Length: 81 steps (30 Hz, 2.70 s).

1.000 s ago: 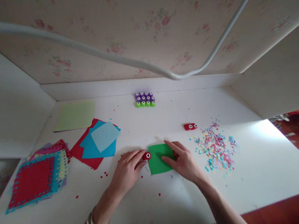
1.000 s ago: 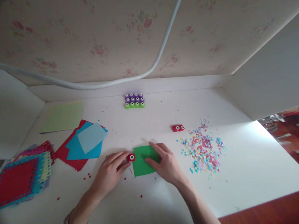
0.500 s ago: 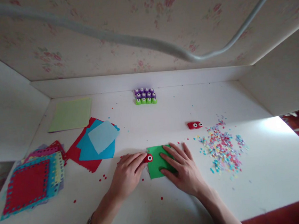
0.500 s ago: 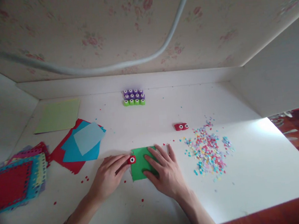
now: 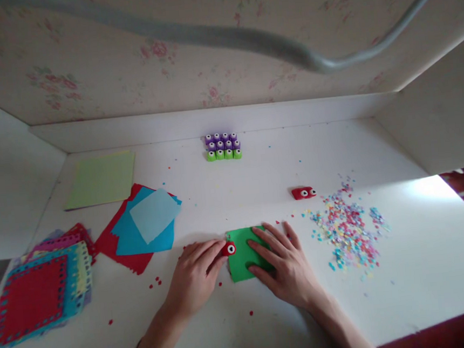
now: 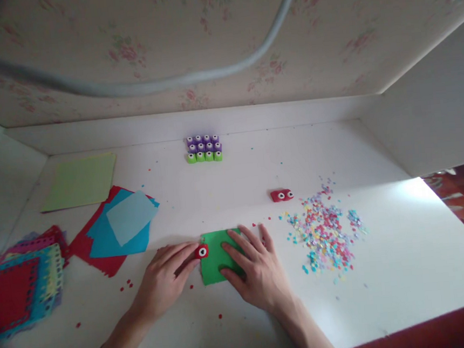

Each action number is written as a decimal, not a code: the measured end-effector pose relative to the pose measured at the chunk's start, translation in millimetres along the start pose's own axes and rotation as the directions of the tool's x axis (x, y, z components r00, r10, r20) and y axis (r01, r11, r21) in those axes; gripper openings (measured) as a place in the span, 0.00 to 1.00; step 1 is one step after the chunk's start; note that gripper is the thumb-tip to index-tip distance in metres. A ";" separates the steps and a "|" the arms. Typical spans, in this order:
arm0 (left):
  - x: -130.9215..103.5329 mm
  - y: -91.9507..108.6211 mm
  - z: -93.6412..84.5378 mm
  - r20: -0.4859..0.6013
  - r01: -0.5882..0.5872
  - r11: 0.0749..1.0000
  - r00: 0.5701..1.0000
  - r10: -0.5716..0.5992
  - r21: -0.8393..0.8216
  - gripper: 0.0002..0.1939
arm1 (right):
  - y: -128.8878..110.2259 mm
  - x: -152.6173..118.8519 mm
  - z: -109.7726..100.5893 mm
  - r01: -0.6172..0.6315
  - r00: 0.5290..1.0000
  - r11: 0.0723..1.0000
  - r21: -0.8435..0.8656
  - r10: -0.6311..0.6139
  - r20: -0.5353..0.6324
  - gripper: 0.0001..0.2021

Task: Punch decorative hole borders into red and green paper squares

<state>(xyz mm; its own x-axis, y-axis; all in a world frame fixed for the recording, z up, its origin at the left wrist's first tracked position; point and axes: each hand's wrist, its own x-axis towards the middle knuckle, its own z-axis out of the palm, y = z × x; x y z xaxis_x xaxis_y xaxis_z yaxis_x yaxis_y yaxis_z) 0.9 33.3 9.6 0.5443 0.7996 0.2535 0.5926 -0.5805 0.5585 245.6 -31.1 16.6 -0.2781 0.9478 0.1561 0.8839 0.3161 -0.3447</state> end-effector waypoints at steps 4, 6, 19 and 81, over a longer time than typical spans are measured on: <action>2.1 3.6 -6.6 0.039 0.079 0.995 0.996 -0.077 -0.053 0.21 | -0.2 0.3 -0.6 -0.006 1.000 1.000 -0.006 0.006 0.010 0.22; 6.1 6.9 -10.9 0.071 0.132 0.985 0.990 -0.125 -0.109 0.22 | -0.6 0.3 -1.2 -0.008 1.000 1.000 -0.009 0.008 0.017 0.22; 32.5 24.1 -7.2 0.080 0.157 0.985 0.985 -0.151 -0.074 0.10 | -1.0 -1.2 -1.9 0.003 1.000 1.000 -0.009 -0.003 -0.005 0.22; -33.4 49.0 5.7 0.066 -0.143 0.989 0.988 0.140 0.043 0.13 | 122.8 13.1 -60.1 -0.591 0.442 0.596 0.543 0.803 -0.401 0.21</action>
<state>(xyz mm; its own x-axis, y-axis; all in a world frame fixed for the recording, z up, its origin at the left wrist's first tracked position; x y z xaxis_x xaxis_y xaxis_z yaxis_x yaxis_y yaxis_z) 15.1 -22.7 23.9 0.6597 0.6987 0.2768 0.5338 -0.6949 0.4819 373.1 17.6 31.9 0.7373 0.6556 0.1632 0.4871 -0.3485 -0.8008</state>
